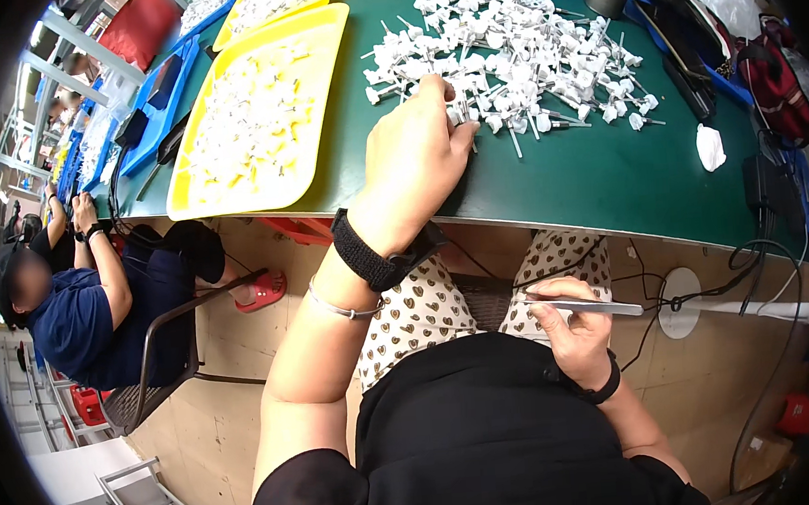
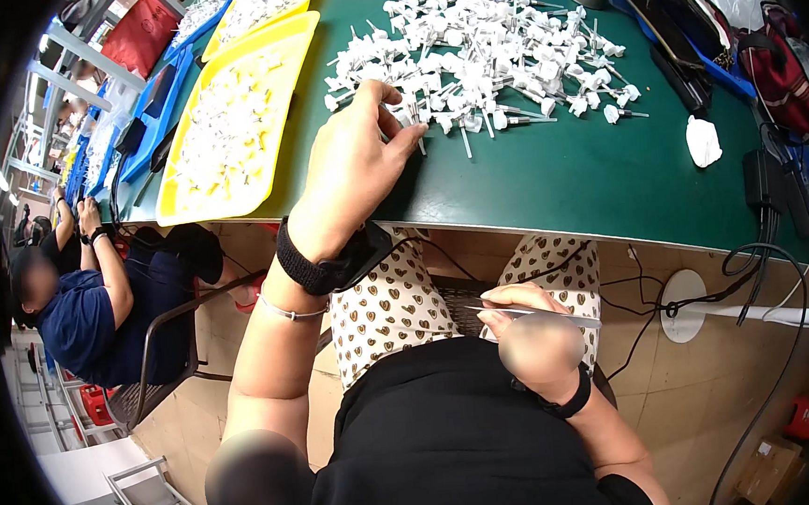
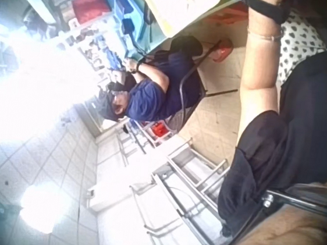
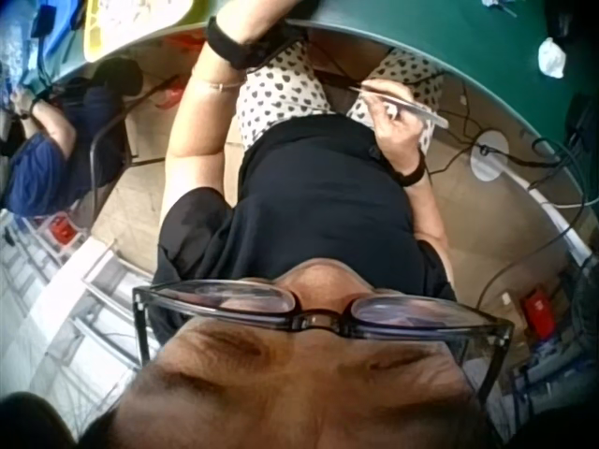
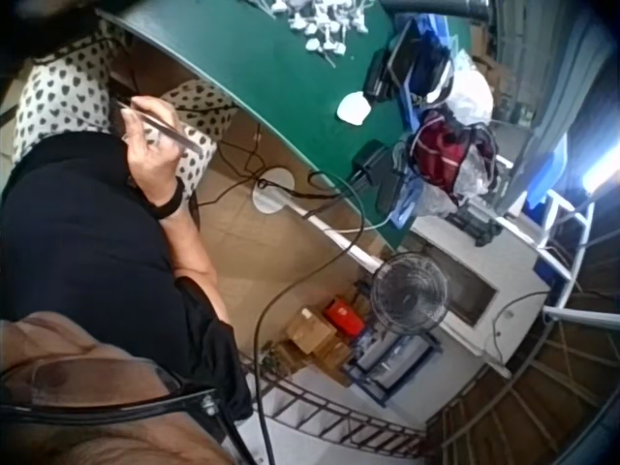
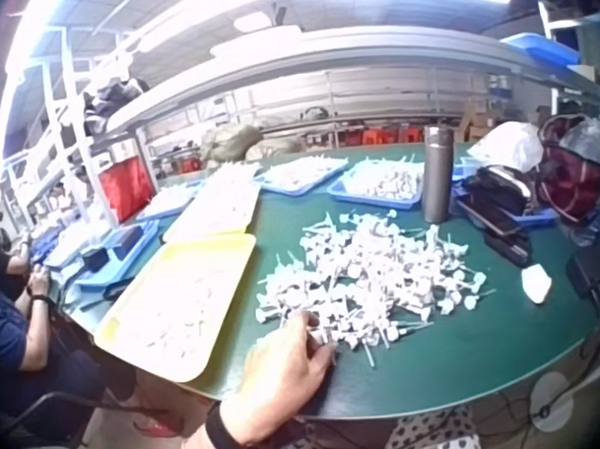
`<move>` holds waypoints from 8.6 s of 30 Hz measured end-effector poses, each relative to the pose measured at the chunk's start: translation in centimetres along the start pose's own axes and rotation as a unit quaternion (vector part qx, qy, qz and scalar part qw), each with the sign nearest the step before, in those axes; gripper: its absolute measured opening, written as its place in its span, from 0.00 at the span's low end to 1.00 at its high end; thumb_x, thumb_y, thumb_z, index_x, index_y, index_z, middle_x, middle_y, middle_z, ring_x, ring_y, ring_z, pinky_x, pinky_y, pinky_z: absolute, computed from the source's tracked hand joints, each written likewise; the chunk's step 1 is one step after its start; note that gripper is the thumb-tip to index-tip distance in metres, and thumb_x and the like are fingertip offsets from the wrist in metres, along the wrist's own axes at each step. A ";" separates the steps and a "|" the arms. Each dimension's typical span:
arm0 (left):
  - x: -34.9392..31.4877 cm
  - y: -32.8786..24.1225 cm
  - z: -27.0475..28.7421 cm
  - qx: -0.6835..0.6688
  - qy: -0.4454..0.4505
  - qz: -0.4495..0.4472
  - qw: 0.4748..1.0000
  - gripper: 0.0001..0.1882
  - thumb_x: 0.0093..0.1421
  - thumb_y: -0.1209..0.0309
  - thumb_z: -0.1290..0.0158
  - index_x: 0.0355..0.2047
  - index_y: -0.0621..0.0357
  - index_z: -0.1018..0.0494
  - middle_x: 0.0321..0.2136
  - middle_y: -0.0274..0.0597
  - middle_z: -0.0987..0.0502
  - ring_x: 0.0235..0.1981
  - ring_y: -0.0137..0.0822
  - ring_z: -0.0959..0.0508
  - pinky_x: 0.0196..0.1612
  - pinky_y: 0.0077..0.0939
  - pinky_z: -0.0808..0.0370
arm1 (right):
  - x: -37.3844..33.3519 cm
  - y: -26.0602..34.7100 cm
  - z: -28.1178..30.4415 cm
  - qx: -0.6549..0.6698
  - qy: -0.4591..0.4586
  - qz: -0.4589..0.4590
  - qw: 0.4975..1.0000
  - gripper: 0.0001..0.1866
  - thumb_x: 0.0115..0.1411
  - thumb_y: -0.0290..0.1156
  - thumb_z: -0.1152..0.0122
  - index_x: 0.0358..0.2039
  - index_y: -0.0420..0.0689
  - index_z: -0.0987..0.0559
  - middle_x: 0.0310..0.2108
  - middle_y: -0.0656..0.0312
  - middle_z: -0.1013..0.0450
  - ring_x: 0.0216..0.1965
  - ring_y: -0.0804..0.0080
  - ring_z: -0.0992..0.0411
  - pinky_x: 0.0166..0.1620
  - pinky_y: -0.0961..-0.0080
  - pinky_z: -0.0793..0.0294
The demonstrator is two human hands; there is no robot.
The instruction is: The person sits at a green workbench and repeatedly picks up small white plastic components from a pile. Using a metal tool, they manipulate each component individually before placing it back on the table. The process is repetitive and involves handling the items one at a time.
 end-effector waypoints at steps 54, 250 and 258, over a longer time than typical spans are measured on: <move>-18.0 1.4 -8.0 -0.423 0.095 0.108 0.895 0.03 0.63 0.79 0.39 0.36 0.65 0.20 0.37 0.43 0.18 0.34 0.29 0.19 0.36 0.22 0.20 | 0.2 -1.2 -2.1 0.055 0.027 -0.076 0.995 0.09 0.65 0.19 0.36 0.45 0.35 0.20 0.42 0.55 0.20 0.40 0.72 0.21 0.43 0.78 0.22; -18.2 0.5 -8.2 -0.354 0.078 0.041 0.931 0.03 0.58 0.80 0.37 0.33 0.63 0.20 0.35 0.42 0.18 0.33 0.35 0.19 0.34 0.27 0.22 | -0.2 -2.0 -2.3 0.039 0.010 -0.128 0.991 0.04 0.66 0.19 0.38 0.41 0.34 0.20 0.35 0.58 0.20 0.35 0.75 0.20 0.39 0.80 0.19; -18.0 0.2 -7.8 -0.348 0.069 0.023 0.935 0.05 0.57 0.81 0.40 0.34 0.62 0.22 0.33 0.43 0.20 0.31 0.40 0.18 0.33 0.30 0.21 | -0.1 -1.5 -2.4 -0.016 0.023 -0.083 0.996 0.03 0.65 0.19 0.36 0.39 0.36 0.19 0.34 0.58 0.19 0.32 0.76 0.22 0.36 0.80 0.22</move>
Point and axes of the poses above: each hand's wrist, its own x-axis towards the middle knuckle, its own z-axis out of the back of the hand, y = z × x, the point moved 7 cm from there along x, towards the middle knuckle
